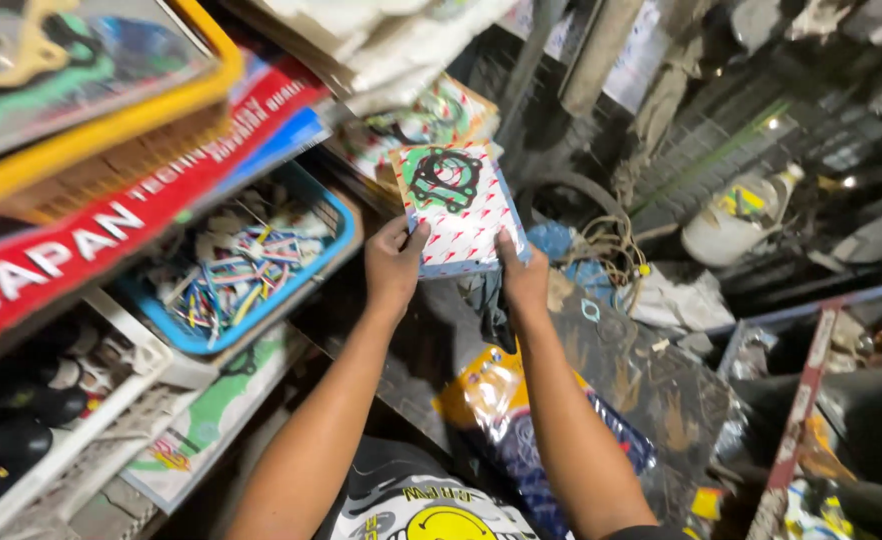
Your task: The person wipes a plastic-wrapped package containing a motorcycle gasket set using a grey cloth. They repeatedly rub the cloth over the packaging on a cluttered workbench, flip the package over to clean the other side, and then place the cleaned package onto a shelf.
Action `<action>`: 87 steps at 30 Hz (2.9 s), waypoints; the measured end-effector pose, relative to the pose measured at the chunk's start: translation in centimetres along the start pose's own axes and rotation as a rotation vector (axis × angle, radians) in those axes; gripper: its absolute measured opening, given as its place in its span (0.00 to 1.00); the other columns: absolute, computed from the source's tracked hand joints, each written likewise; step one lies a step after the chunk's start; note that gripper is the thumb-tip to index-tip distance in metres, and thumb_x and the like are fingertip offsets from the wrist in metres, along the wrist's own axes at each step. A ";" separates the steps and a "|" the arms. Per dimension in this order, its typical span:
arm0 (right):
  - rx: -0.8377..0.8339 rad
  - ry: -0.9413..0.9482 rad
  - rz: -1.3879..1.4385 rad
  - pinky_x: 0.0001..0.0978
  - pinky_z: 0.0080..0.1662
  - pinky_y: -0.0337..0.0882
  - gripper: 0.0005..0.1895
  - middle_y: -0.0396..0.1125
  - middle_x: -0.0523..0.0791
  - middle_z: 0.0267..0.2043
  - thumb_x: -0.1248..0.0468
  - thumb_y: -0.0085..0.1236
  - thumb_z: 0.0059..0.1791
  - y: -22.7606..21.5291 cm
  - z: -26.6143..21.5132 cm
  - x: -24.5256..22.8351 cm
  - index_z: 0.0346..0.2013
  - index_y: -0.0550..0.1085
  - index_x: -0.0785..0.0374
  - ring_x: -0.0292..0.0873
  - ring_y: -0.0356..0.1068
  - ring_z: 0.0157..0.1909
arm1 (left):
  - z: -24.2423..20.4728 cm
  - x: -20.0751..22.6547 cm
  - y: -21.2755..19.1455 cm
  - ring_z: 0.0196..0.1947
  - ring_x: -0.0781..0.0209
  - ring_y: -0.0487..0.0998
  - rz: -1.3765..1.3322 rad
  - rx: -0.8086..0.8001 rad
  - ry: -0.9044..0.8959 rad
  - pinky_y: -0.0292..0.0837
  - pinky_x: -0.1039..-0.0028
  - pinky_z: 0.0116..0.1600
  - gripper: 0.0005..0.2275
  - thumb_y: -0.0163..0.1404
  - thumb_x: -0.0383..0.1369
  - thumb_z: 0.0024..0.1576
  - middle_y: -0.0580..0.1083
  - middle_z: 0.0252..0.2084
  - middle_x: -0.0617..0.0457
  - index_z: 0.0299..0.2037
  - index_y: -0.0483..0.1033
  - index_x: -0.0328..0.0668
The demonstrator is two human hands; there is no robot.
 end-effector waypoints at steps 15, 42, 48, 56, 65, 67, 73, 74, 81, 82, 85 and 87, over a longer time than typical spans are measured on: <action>-0.259 0.202 -0.057 0.29 0.43 0.70 0.12 0.73 0.41 0.32 0.51 0.65 0.50 9.1 3.3 5.8 0.40 0.82 0.55 0.37 0.70 0.36 | 4.9 -6.9 -0.8 0.27 0.61 0.80 0.131 -0.132 -0.176 0.74 0.75 0.29 0.12 0.52 0.39 0.61 0.79 0.31 0.48 0.42 0.84 0.39; 0.845 -0.182 -0.906 0.48 0.59 0.61 0.17 0.68 0.48 0.47 0.72 0.67 0.42 -28.7 -20.5 22.0 0.43 0.76 0.58 0.54 0.67 0.54 | -8.7 -29.8 5.2 0.59 0.46 0.75 0.968 -0.784 -0.113 0.65 0.56 0.64 0.15 0.54 0.38 0.58 0.77 0.53 0.48 0.56 0.78 0.51; 0.434 0.125 -1.066 0.54 0.59 0.62 0.26 0.65 0.58 0.60 0.67 0.65 0.40 -27.9 -23.4 22.2 0.54 0.77 0.59 0.61 0.64 0.62 | -15.9 -23.0 11.6 0.75 0.37 0.52 1.398 -1.300 0.378 0.48 0.45 0.76 0.28 0.51 0.41 0.61 0.53 0.78 0.46 0.73 0.60 0.56; 0.295 0.111 -1.053 0.53 0.69 0.56 0.28 0.53 0.61 0.73 0.81 0.54 0.39 -30.1 -20.7 24.5 0.56 0.71 0.77 0.62 0.54 0.73 | -18.1 -24.8 10.8 0.77 0.43 0.50 1.550 -1.179 0.333 0.58 0.47 0.71 0.29 0.43 0.49 0.64 0.52 0.79 0.49 0.76 0.54 0.61; 0.378 -0.051 -0.986 0.53 0.63 0.62 0.12 0.64 0.45 0.66 0.64 0.62 0.36 -31.6 -17.5 22.4 0.33 0.74 0.57 0.53 0.62 0.68 | -16.2 -26.1 8.0 0.73 0.42 0.55 1.399 -1.030 0.206 0.58 0.48 0.70 0.37 0.57 0.50 0.55 0.57 0.73 0.46 0.75 0.56 0.55; 0.261 -0.195 -0.931 0.52 0.62 0.64 0.12 0.66 0.51 0.65 0.65 0.70 0.31 -29.2 -17.0 20.5 0.23 0.73 0.61 0.58 0.65 0.66 | -15.8 -24.5 8.8 0.77 0.43 0.50 1.329 -1.104 0.250 0.46 0.51 0.76 0.41 0.61 0.49 0.52 0.56 0.75 0.43 0.76 0.55 0.52; -0.226 0.208 -1.169 0.51 0.65 0.66 0.23 0.51 0.42 0.76 0.67 0.57 0.42 -13.4 -16.2 26.0 0.49 0.81 0.42 0.65 0.55 0.71 | -15.5 -26.4 8.6 0.78 0.52 0.51 1.435 -1.162 0.336 0.32 0.54 0.80 0.39 0.59 0.54 0.50 0.56 0.77 0.46 0.72 0.62 0.49; -0.236 0.210 -1.163 0.51 0.65 0.66 0.23 0.51 0.42 0.76 0.67 0.57 0.42 -12.8 -16.0 25.6 0.49 0.81 0.42 0.65 0.55 0.71 | -15.0 -26.3 8.2 0.78 0.52 0.51 1.443 -1.161 0.326 0.32 0.54 0.80 0.39 0.59 0.54 0.50 0.56 0.77 0.46 0.72 0.62 0.49; 0.151 0.288 -1.357 0.55 0.68 0.56 0.28 0.57 0.61 0.70 0.59 0.54 0.48 -24.0 -13.2 22.9 0.62 0.71 0.66 0.65 0.57 0.70 | -13.1 -27.4 6.2 0.79 0.44 0.40 1.459 -1.342 0.362 0.24 0.44 0.78 0.54 0.66 0.58 0.38 0.47 0.80 0.58 0.76 0.50 0.63; 0.286 0.227 -1.505 0.58 0.68 0.55 0.27 0.55 0.61 0.72 0.58 0.53 0.50 -27.4 -13.3 22.3 0.62 0.72 0.66 0.66 0.55 0.71 | -12.9 -27.9 6.3 0.79 0.44 0.39 1.466 -1.358 0.398 0.23 0.44 0.78 0.54 0.66 0.59 0.37 0.47 0.80 0.59 0.76 0.49 0.65; 0.483 0.252 -1.553 0.54 0.63 0.62 0.23 0.57 0.61 0.69 0.58 0.55 0.50 -30.4 -12.9 28.4 0.59 0.74 0.63 0.67 0.61 0.65 | -13.1 -27.4 6.9 0.79 0.44 0.39 1.490 -1.352 0.416 0.22 0.44 0.78 0.55 0.66 0.59 0.36 0.49 0.80 0.58 0.76 0.50 0.63; 0.306 0.138 -1.590 0.54 0.67 0.56 0.22 0.57 0.61 0.69 0.61 0.51 0.51 -23.3 -12.4 35.6 0.59 0.73 0.65 0.66 0.59 0.68 | -13.2 -27.6 6.9 0.79 0.43 0.38 1.514 -1.374 0.405 0.22 0.43 0.78 0.54 0.65 0.59 0.38 0.47 0.80 0.59 0.77 0.48 0.63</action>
Point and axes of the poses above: each hand's wrist, its own z-axis towards the middle knuckle, its own y-axis out of the palm, x = y × z, the point moved 8 cm from there along z, towards the middle knuckle
